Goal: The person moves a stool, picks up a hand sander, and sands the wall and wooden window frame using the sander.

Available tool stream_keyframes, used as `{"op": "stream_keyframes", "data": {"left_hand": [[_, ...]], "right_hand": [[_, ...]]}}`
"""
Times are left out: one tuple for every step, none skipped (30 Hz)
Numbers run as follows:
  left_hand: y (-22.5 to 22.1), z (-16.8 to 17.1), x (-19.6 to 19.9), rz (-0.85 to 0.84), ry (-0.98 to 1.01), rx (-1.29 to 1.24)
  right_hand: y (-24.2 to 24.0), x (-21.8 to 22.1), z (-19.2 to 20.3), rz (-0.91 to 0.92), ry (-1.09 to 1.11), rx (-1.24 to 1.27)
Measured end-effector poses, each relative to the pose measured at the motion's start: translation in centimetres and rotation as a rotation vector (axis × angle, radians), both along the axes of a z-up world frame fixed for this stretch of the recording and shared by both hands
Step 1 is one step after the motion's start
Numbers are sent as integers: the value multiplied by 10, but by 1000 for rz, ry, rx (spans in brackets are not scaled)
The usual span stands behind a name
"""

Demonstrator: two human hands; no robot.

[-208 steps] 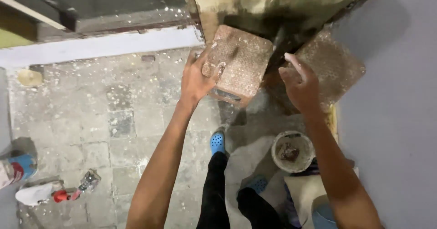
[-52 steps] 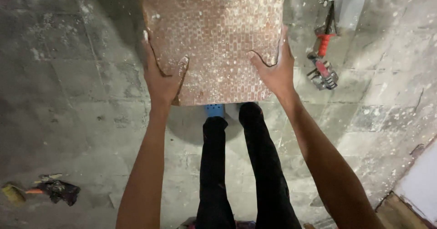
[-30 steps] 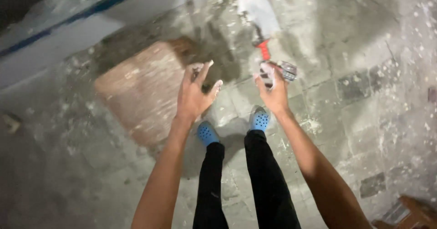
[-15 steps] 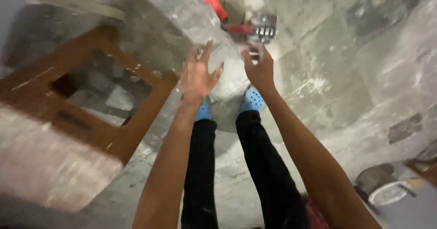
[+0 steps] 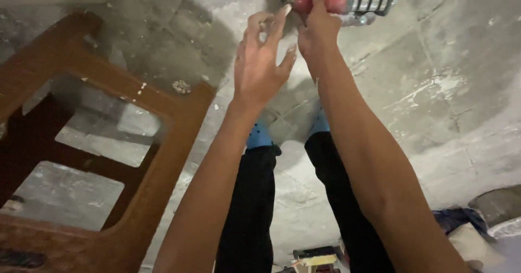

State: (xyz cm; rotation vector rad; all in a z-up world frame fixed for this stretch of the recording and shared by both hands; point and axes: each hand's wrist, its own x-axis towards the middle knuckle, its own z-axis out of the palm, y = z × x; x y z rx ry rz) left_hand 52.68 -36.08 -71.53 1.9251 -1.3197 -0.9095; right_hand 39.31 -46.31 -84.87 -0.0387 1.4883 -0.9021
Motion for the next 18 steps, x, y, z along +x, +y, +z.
{"op": "stream_keyframes", "data": {"left_hand": [[-4, 5, 1, -5, -5, -1], [-7, 13, 2, -11, -11, -1], [-14, 22, 6, -7, -23, -15], [-18, 34, 9, 0, -17, -17], [-23, 49, 13, 6, -14, -26], [-26, 65, 17, 12, -11, -36], [-29, 82, 20, 21, 2, -36], [-29, 100, 23, 30, 15, -37], [-26, 121, 26, 44, 27, -33], [-20, 143, 30, 62, 31, -36], [-18, 167, 37, 77, 32, -49], [-15, 193, 45, 92, 33, -63], [-12, 219, 55, 109, 35, -29], [-6, 245, 65, 126, 39, 4], [0, 271, 77, 150, 34, 39], [7, 297, 88, 174, 39, 18], [15, 322, 101, 200, 37, -2], [24, 348, 114, 225, 36, -21]], "right_hand": [[-1, -1, 2, -47, 4, -16], [2, -4, 9, -95, 7, -32], [4, -8, 17, -23, 41, -127], [8, -15, 30, 47, 76, -222], [8, -23, 46, 129, 89, -245], [14, -31, 65, 211, 105, -268], [18, -34, 88, 236, 168, -270], [21, -36, 113, 260, 231, -274], [21, -38, 139, 294, 258, -262], [20, -42, 165, 327, 286, -251], [15, -38, 199, 356, 312, -249], [15, -34, 231, 387, 336, -287], [15, -27, 262, 423, 356, -332], [18, -22, 292, 458, 377, -378], [20, -13, 317, 507, 384, -436], [24, -4, 343, 554, 393, -495], [29, 9, 368, 600, 394, -553], [35, 21, 395, 673, 415, -622]]}}
